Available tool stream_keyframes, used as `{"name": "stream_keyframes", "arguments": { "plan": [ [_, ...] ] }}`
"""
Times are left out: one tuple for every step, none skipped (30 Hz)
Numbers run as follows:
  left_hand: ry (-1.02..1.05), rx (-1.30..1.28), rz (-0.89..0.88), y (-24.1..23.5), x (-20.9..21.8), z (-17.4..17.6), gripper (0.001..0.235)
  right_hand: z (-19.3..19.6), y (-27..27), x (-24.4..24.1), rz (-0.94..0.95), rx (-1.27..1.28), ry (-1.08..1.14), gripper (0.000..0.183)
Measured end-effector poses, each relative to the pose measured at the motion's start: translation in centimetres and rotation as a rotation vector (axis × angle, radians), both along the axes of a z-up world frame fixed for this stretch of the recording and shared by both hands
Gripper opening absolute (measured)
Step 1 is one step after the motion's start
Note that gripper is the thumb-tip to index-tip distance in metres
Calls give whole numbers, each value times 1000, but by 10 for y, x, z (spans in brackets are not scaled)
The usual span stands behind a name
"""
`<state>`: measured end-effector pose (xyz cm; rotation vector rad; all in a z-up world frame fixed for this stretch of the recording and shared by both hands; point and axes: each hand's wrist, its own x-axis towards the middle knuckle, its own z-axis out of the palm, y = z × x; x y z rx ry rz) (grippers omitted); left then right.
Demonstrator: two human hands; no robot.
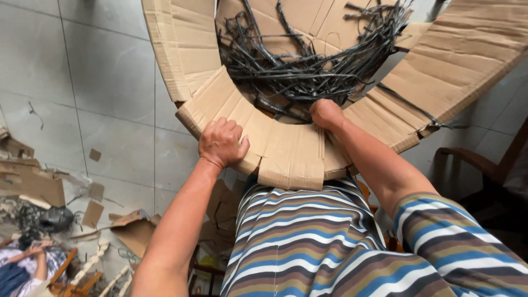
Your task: Wrapping wooden chair frames with cardboard and securing them with ties for transport or storage.
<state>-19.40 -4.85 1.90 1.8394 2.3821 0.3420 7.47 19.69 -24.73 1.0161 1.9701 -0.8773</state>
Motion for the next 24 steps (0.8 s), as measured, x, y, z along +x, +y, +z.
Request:
{"name": "stream_keyframes", "arguments": {
  "plan": [
    [5, 13, -6, 2, 2, -2, 27, 33, 5, -6, -6, 13, 5, 27],
    [11, 12, -3, 1, 1, -3, 26, 66, 7, -15, -100, -15, 186, 27],
    [16, 11, 0, -2, 0, -2, 26, 100, 6, -25, -192, -45, 368, 27],
    [37, 20, -1, 1, 0, -3, 26, 114, 12, -32, -191, -37, 390, 27],
    [37, 37, 0, 2, 0, -3, 24, 128, 16, -39, -260, -60, 396, 24],
    [24, 53, -7, 1, 4, -3, 23, 145, 15, -37, -338, -80, 390, 20],
    [32, 63, -17, -2, -2, -4, 23, 173, 13, -53, -345, -70, 399, 20],
    [23, 60, -23, -2, -1, -5, 22, 203, 11, -59, -517, -142, 511, 18],
    [15, 57, -29, -2, 0, -8, 21, 233, 8, -65, -687, -214, 625, 18],
    [8, 76, -52, -3, 2, -10, 21, 259, 3, -66, -704, -186, 628, 18],
    [-3, 81, -66, -3, 3, -13, 21, 284, -3, -68, -783, -169, 710, 18],
    [-9, 86, -72, -4, 4, -14, 21, 310, -9, -74, -852, -155, 797, 19],
    [-12, 105, -87, 3, 3, -22, 21, 331, -16, -73, -858, -132, 804, 19],
    [-86, -2, -160, 1, 5, -30, 15, 349, -30, -73, -952, -181, 918, 21],
    [-159, -111, -232, -2, 6, -39, 16, 366, -43, -73, -1045, -231, 1032, 24],
    [-164, -112, -243, 7, 8, -32, 16, 375, -58, -69, -1055, -223, 1029, 24],
    [-316, -220, -272, 15, 10, -24, 24, 384, -73, -65, -1088, -221, 1054, 23],
    [-468, -330, -302, 24, 13, -16, 35, 394, -87, -61, -1122, -218, 1078, 23],
    [-473, -333, -315, 19, 13, -8, 35, 404, -111, -59, -1134, -209, 1074, 23],
    [-558, -402, -328, 24, 10, -1, 49, 414, -129, -59, -1141, -176, 1059, 24],
    [-642, -474, -341, 31, 8, 7, 68, 424, -144, -59, -1148, -144, 1044, 25],
    [-632, -465, -365, 36, 4, 27, 68, 415, -157, -53, -1158, -121, 1060, 25],
    [-654, -458, -419, 41, 0, 46, 80, 405, -168, -48, -1154, -152, 1048, 25],
    [-692, -479, -465, 32, 2, 66, 94, 397, -191, -38, -1164, -204, 1011, 26]
  ]
}}
